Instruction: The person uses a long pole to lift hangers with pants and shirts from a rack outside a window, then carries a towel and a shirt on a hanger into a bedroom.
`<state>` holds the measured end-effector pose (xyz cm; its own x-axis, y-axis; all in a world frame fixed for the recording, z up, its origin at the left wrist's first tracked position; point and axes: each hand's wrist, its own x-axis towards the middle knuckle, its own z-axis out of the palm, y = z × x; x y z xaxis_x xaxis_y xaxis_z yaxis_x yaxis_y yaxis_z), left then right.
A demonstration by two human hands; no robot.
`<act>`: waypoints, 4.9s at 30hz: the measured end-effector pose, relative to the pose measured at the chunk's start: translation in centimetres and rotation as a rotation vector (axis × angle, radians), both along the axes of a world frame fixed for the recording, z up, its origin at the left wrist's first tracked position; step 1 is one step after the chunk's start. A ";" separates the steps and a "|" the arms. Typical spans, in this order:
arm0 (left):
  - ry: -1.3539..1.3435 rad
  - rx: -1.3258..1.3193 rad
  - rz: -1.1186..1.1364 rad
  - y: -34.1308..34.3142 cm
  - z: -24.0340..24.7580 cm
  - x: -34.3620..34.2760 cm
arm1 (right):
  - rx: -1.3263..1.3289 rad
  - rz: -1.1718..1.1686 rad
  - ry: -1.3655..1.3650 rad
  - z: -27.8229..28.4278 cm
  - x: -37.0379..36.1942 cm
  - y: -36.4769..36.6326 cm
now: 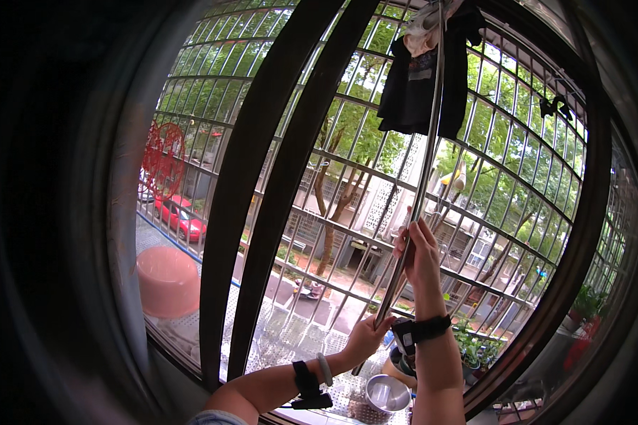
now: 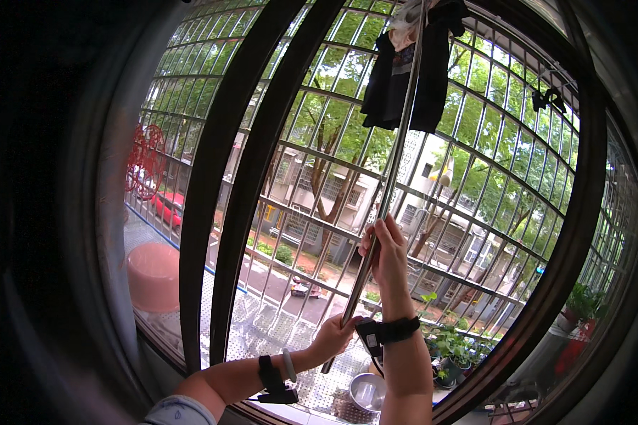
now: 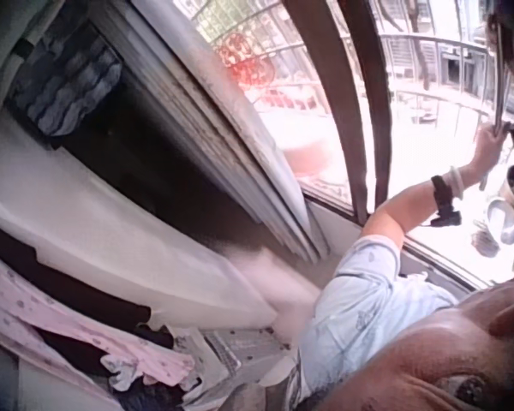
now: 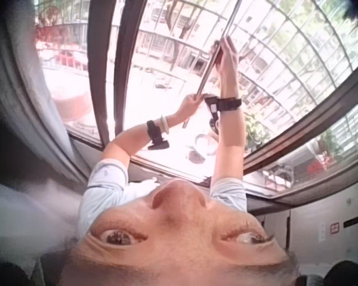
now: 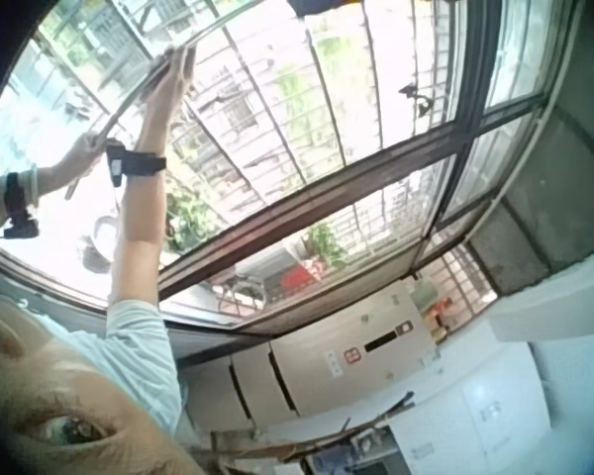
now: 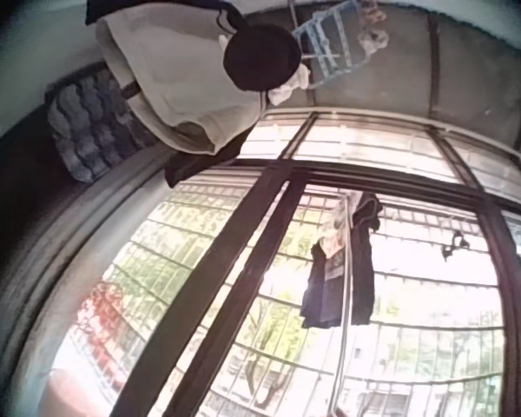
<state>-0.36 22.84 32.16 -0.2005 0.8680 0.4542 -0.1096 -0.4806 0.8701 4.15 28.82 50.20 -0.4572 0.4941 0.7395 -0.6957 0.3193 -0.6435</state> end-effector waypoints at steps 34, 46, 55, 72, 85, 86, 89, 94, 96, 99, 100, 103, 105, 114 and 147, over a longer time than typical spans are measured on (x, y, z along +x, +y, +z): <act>0.121 0.212 0.147 2.5 0.1 0.7 | 0.054 0.025 0.059 0.0 1.9 1.2; -0.105 0.049 -0.124 4.4 1.3 0.6 | 0.038 -0.020 -0.004 2.0 1.1 2.9; -0.192 -0.007 -0.318 4.3 3.5 0.7 | 0.049 -0.111 -0.045 3.3 0.2 5.0; -0.183 -0.004 -0.312 5.5 6.7 0.6 | 0.061 -0.122 -0.062 6.7 0.9 5.7; -0.098 0.056 -0.266 4.1 10.3 0.1 | 0.145 -0.150 -0.014 9.6 0.7 5.2; -0.098 0.054 -0.264 4.1 10.0 0.0 | 0.146 -0.129 -0.011 9.1 0.6 5.4; -0.072 0.045 -0.263 4.4 8.9 -0.2 | 0.123 -0.095 -0.014 8.2 0.5 5.7; -0.113 0.005 -0.248 4.3 8.4 0.4 | 0.086 -0.095 -0.015 7.6 1.1 5.5; -0.111 0.000 -0.240 4.5 7.5 0.4 | 0.075 -0.087 -0.018 7.0 1.1 5.2; -0.120 -0.007 -0.259 4.3 6.2 0.9 | 0.087 -0.118 -0.035 5.8 1.4 5.2; -0.132 -0.007 -0.280 4.3 5.8 1.2 | 0.093 -0.131 -0.038 5.4 1.6 5.1; -0.138 -0.040 -0.282 3.8 5.2 1.3 | 0.099 -0.114 -0.034 4.5 1.7 5.2; -0.142 -0.023 -0.278 3.6 5.0 1.8 | 0.092 -0.133 -0.064 4.3 1.9 5.2; -0.192 -0.007 -0.259 2.3 5.8 1.5 | 0.113 -0.054 -0.036 4.5 1.0 5.4; -0.001 0.016 0.180 0.1 5.8 1.4 | 0.138 0.114 0.064 4.4 0.5 3.9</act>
<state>1.05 22.98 37.98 -0.3525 0.8106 0.4677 -0.0216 -0.5067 0.8619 4.61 32.77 54.61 -0.4544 0.3336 0.8260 -0.7703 0.3185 -0.5524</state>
